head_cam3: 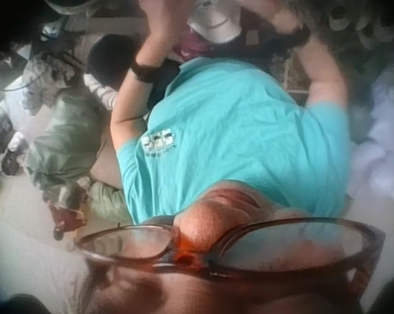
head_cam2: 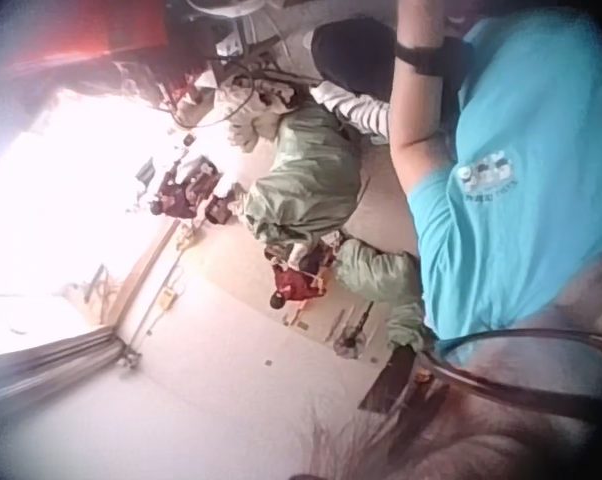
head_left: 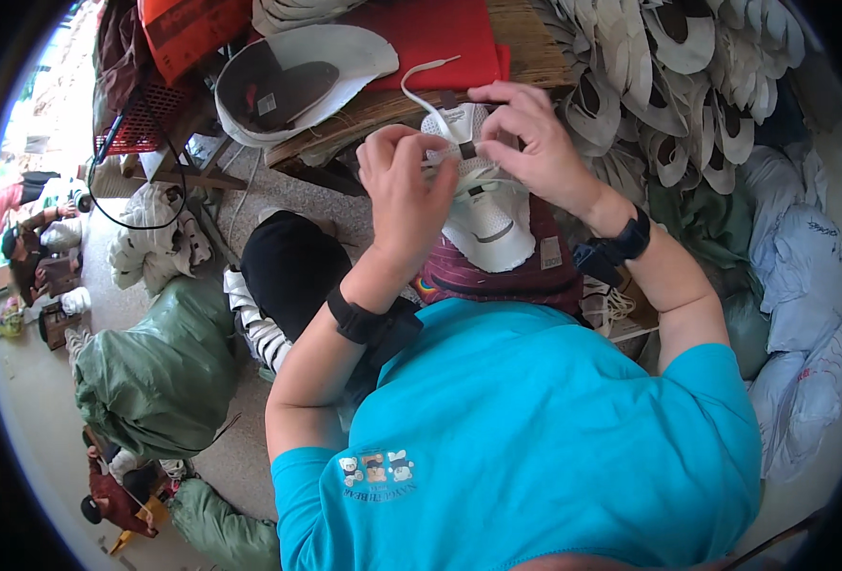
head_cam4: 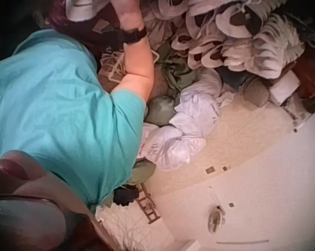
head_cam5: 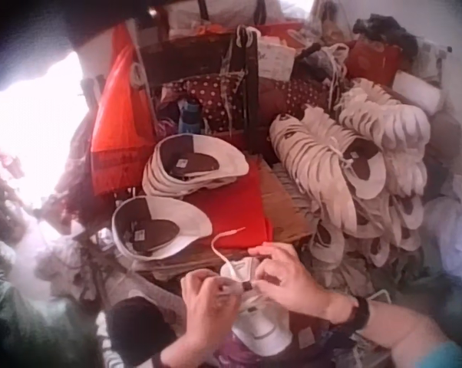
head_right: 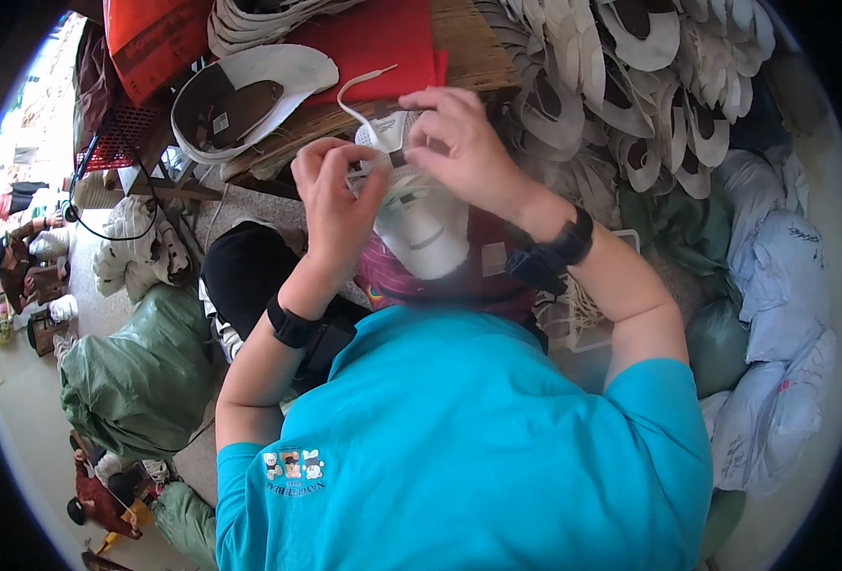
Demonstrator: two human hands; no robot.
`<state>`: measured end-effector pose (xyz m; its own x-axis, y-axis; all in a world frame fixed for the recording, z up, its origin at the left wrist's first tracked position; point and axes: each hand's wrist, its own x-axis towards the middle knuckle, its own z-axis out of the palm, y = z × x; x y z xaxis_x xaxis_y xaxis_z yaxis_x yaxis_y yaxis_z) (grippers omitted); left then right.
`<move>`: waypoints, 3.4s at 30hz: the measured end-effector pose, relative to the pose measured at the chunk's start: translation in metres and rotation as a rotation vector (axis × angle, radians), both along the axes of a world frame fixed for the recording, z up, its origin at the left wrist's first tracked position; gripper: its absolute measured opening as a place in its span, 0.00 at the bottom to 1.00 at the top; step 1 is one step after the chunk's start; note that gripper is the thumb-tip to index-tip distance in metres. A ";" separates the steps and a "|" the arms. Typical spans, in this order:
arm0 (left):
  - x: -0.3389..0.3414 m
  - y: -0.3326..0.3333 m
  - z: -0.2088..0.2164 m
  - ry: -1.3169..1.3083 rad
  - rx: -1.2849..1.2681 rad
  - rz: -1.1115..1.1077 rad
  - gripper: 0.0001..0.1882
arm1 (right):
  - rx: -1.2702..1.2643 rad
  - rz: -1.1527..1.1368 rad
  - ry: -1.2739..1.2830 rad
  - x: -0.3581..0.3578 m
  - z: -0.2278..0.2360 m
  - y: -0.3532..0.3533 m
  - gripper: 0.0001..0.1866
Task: The person is sitting on the floor in a workshop environment, lacing a white shoe. They thread the laces through the eyelets, pull them tight, and tie a knot. The person then picks up a second shoe and begins the same lacing process.
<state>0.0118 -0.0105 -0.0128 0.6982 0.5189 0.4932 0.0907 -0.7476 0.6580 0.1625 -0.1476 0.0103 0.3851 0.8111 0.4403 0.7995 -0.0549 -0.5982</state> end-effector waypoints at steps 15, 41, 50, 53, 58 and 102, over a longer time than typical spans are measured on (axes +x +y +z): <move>-0.003 -0.013 0.027 0.240 0.140 -0.142 0.08 | 0.243 -0.056 1.759 0.014 0.031 0.021 0.04; -0.002 0.026 0.027 0.009 -0.101 -0.172 0.12 | -0.199 0.108 -0.152 -0.042 0.015 -0.012 0.17; 0.003 0.029 0.024 0.157 -0.099 -0.290 0.10 | -0.297 0.083 -0.062 -0.031 0.016 -0.012 0.07; -0.001 0.027 0.018 0.140 -0.254 -0.275 0.09 | -0.305 0.069 0.371 -0.027 0.012 -0.013 0.09; -0.017 0.032 0.016 0.096 -0.633 -0.262 0.06 | -0.531 0.191 0.491 -0.015 0.036 -0.014 0.08; -0.011 0.014 0.012 0.208 -0.436 -0.305 0.06 | -0.108 0.254 0.012 -0.001 0.013 0.003 0.15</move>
<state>0.0013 0.0036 -0.0010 0.9076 0.4037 0.1151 0.0738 -0.4234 0.9029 0.1614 -0.1448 0.0234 0.1676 0.9245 0.3425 0.7887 0.0827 -0.6092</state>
